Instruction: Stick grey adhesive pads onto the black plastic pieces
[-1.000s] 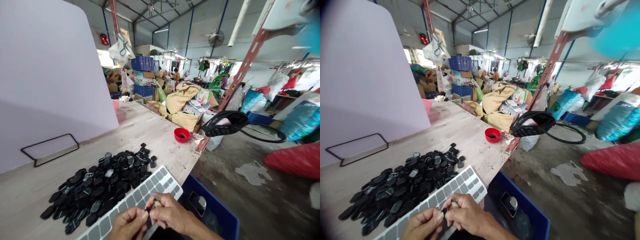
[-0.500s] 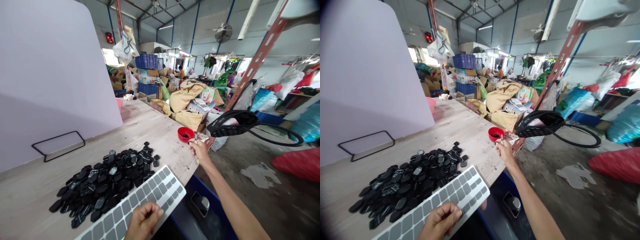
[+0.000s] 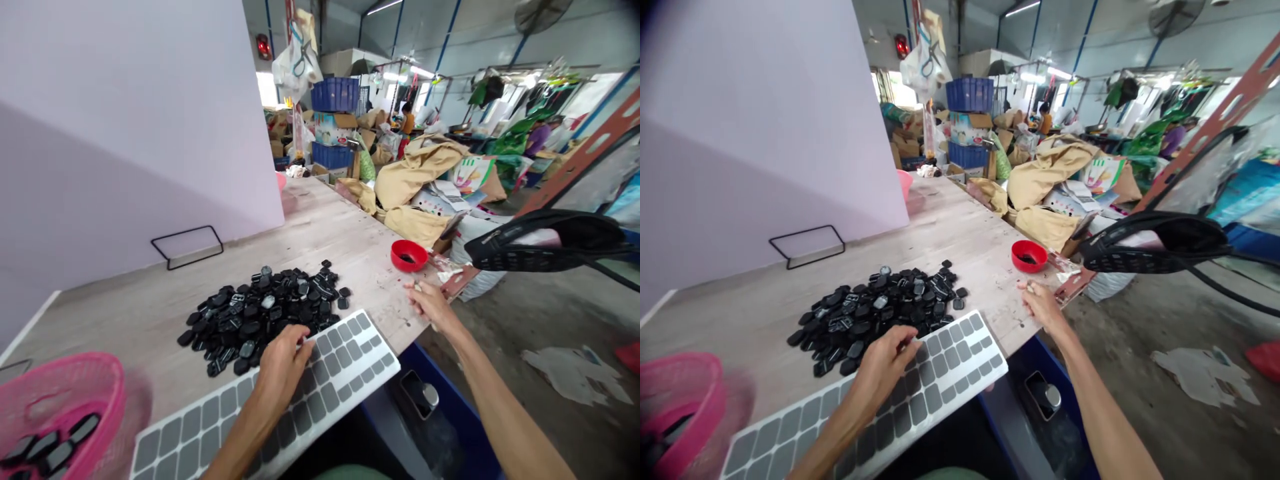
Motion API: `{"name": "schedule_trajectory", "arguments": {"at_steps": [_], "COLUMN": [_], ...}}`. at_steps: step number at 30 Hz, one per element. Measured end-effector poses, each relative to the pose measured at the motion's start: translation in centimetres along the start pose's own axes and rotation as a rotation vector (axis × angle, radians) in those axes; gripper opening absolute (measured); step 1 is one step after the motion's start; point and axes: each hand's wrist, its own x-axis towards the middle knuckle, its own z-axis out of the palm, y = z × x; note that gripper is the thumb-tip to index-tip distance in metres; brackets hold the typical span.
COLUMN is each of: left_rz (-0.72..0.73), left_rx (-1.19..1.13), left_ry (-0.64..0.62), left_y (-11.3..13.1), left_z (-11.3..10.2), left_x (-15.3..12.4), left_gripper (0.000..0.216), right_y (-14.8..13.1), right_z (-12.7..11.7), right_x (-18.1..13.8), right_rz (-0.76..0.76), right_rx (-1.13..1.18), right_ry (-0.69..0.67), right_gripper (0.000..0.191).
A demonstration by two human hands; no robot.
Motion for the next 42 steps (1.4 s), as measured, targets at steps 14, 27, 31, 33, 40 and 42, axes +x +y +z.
{"name": "schedule_trajectory", "arguments": {"at_steps": [14,27,31,33,40,42], "left_rz": [0.018,-0.436,-0.365,-0.319,-0.18,-0.187], "left_rx": [0.062,-1.323,-1.259,-1.205,-1.101,-1.111], "left_ry": [0.061,-0.335,-0.304,-0.27,-0.213,-0.245], "left_y": [-0.6,1.2,1.9,2.2,3.0,2.9], "left_z": [-1.0,1.3,1.5,1.8,4.1,4.1], "left_x": [4.4,-3.7,-3.5,-3.5,-4.2,-4.5], "left_gripper": [0.024,0.031,0.038,0.039,0.032,0.034], "right_y": [-1.4,-3.5,-3.7,-3.4,-3.0,-3.1], "right_z": [-0.3,4.8,5.2,5.6,8.0,8.0], "right_x": [-9.9,-11.3,-12.3,-13.2,-16.0,-16.1], "right_rz": [-0.08,-0.308,-0.239,-0.107,0.098,0.126], "right_rx": [-0.293,-0.406,-0.157,0.062,0.345,0.299], "right_ry": [-0.31,-0.274,-0.314,-0.388,-0.725,-0.768], "right_gripper": [0.04,0.019,0.019,0.024,0.05,0.053]}}
